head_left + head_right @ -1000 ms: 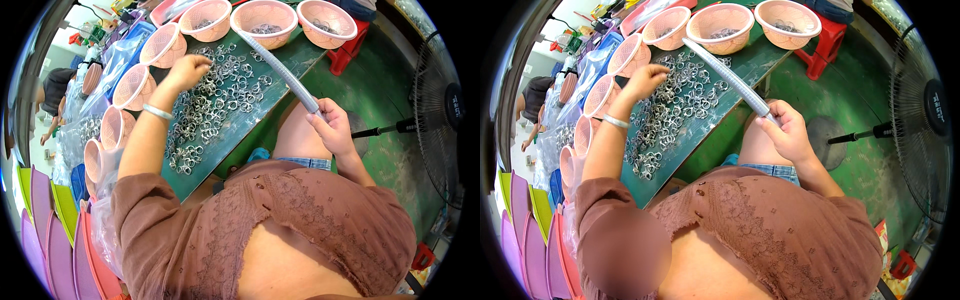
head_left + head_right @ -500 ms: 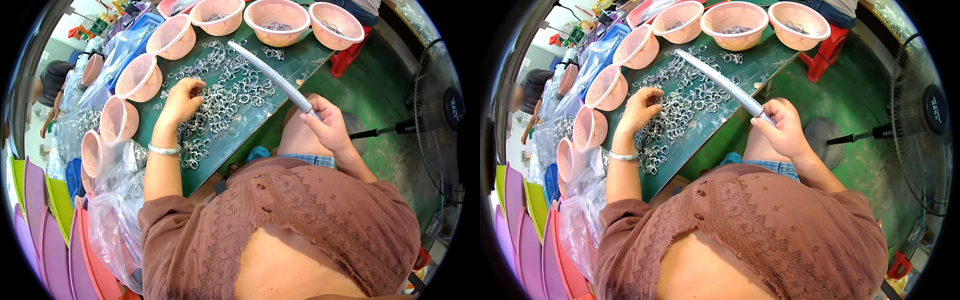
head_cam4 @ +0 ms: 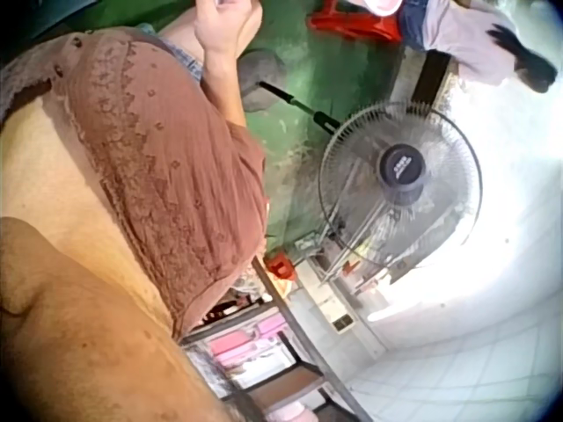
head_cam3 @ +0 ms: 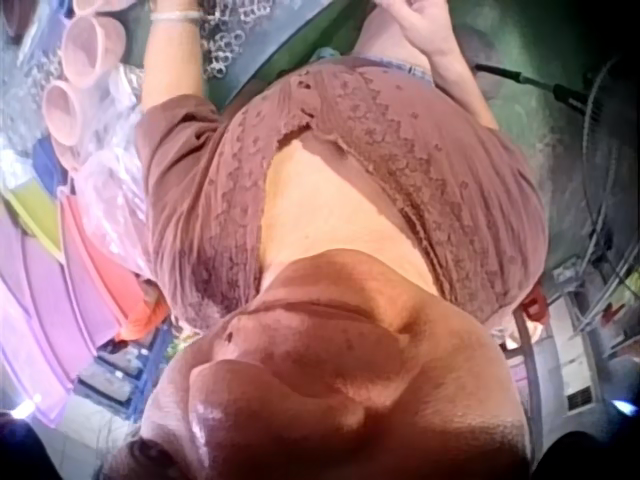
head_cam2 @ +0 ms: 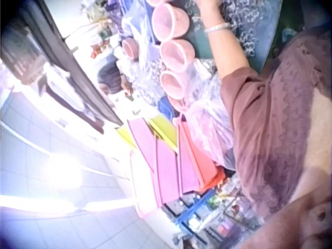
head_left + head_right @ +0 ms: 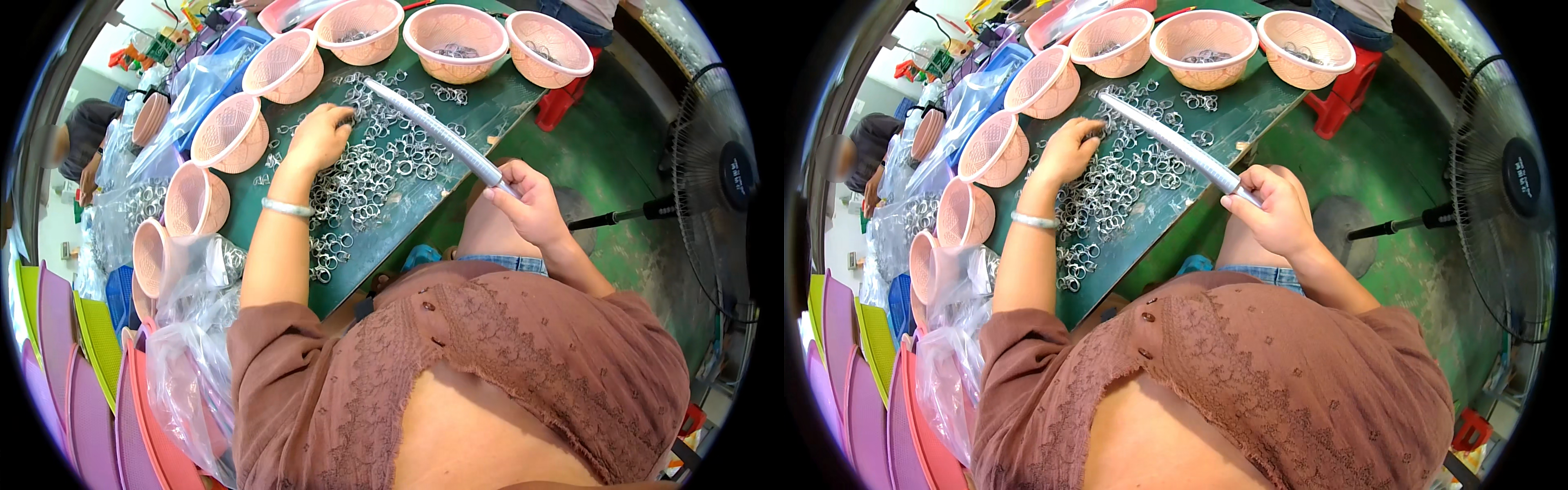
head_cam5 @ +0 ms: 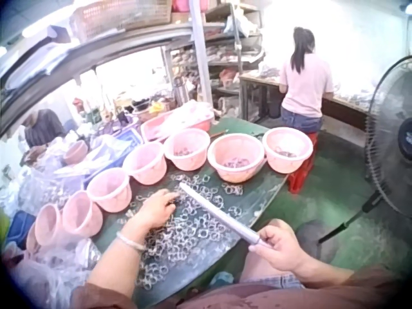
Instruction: The person sizes metal rings by placing them onto a tapered mandrel one at a time and sliding them down the tool to check the diameter.
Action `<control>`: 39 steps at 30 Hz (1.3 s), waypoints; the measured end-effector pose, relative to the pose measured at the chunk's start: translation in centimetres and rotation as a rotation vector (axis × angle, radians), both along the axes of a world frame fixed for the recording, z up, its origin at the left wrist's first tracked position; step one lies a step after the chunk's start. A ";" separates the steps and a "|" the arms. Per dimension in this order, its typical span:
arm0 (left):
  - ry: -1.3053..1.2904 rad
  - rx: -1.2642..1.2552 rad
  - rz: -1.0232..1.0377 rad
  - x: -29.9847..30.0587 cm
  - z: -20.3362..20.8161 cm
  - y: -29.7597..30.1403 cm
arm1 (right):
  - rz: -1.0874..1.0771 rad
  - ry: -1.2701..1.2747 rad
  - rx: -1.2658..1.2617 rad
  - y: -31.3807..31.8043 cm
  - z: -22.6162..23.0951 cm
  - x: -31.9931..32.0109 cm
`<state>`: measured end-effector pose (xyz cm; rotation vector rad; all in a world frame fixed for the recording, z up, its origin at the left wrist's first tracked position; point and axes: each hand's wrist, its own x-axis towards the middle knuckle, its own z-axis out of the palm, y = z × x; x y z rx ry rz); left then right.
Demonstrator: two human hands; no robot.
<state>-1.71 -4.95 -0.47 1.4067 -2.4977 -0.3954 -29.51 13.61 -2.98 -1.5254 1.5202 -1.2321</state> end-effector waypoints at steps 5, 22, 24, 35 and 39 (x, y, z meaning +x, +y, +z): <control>-0.048 0.121 0.176 0.4 2.2 2.0 | -0.005 -0.008 -0.053 -0.2 -0.3 -0.5; 0.067 0.021 0.242 0.7 0.9 -0.5 | -0.013 0.034 -0.047 -1.1 -1.2 -0.5; 0.176 -0.043 0.278 1.9 0.2 -0.9 | -0.014 0.006 -0.024 -1.2 -1.2 -0.4; 0.163 0.095 0.078 1.8 0.2 0.4 | 0.078 -0.204 0.040 -1.3 -0.7 0.6; 0.416 -0.087 0.167 2.8 -1.5 0.1 | 0.074 -0.060 0.046 -1.5 -1.0 0.0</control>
